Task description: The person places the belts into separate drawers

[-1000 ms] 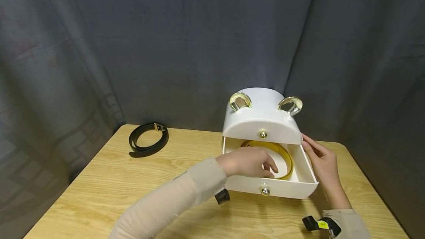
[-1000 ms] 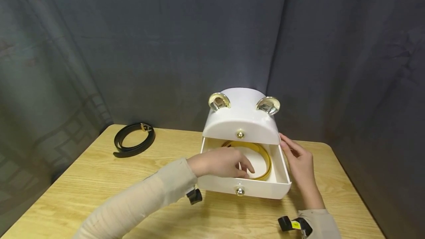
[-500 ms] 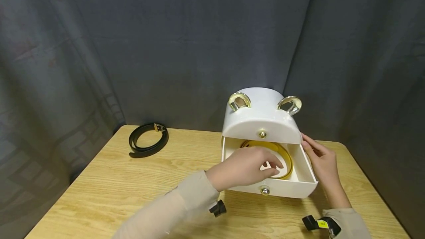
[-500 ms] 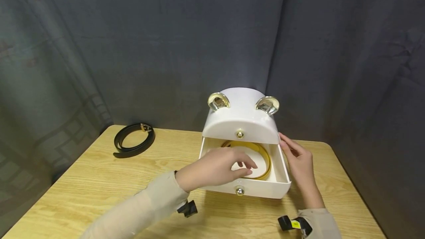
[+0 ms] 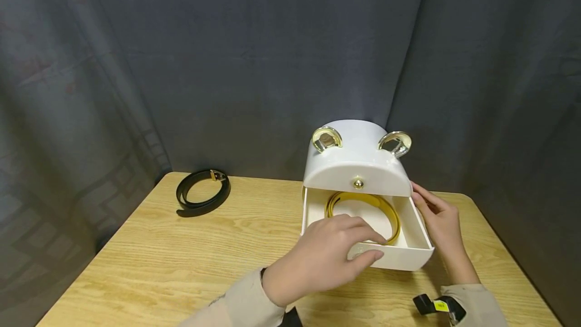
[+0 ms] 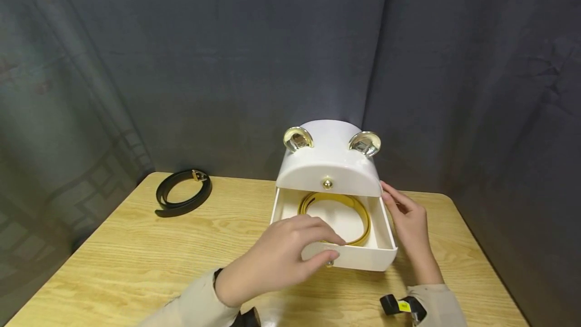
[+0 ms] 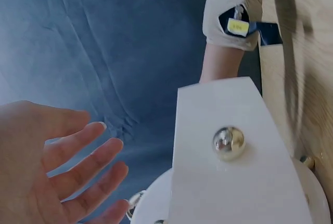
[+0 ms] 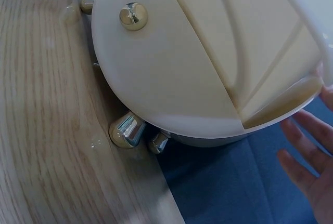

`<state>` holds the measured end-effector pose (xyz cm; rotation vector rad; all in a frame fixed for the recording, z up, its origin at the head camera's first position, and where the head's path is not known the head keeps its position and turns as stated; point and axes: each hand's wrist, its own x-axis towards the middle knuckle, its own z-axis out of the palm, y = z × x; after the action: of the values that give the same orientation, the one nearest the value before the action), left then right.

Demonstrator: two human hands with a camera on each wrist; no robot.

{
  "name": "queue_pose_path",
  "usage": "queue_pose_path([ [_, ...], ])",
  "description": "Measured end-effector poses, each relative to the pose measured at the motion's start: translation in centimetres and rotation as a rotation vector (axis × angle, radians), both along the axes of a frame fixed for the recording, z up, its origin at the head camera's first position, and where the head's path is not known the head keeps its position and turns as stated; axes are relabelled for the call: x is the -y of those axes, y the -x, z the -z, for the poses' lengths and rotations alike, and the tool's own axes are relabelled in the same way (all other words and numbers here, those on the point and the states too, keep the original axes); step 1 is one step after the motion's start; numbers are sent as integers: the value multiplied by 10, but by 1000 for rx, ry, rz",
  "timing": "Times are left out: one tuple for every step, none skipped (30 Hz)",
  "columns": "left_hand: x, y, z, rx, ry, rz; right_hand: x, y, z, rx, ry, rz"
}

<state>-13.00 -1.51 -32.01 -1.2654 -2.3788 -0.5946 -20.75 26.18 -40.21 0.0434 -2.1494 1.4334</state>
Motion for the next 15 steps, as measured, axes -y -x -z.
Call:
queue_pose_path([
  [1,-3,1,-21,-13,6,0,0,0,3,-1,0],
  [1,-5,2,-42,-31,14,0,0,0,5,0,-1],
  [1,-7,4,-54,-55,27,0,0,0,7,-1,0],
  [1,-9,6,-65,-81,41,0,-1,0,9,-1,0],
  [1,-11,8,-76,-106,53,0,-1,0,10,-1,-2],
  [1,-13,10,-78,-130,67,0,-1,0,11,-2,-3],
  [1,-15,13,-77,-153,83,0,-1,0,9,-3,-4],
  [1,-17,15,-65,-172,97,0,-1,1,8,-5,-5],
  [1,-19,17,-53,-182,107,0,-1,1,6,-7,-5],
  [1,-21,20,-58,-180,105,0,0,1,3,-7,-6],
  [2,-22,22,-60,-175,98,-1,0,1,1,-8,-5],
  [2,-24,24,-58,-173,92,-1,0,1,-1,-9,-4],
  [2,-25,26,-61,-169,77,-1,0,1,-4,-8,-3],
  [3,-26,28,-65,-162,60,-1,0,1,-5,-8,-2],
  [3,-27,31,-79,-159,43,-1,0,1,-5,-7,-1],
])
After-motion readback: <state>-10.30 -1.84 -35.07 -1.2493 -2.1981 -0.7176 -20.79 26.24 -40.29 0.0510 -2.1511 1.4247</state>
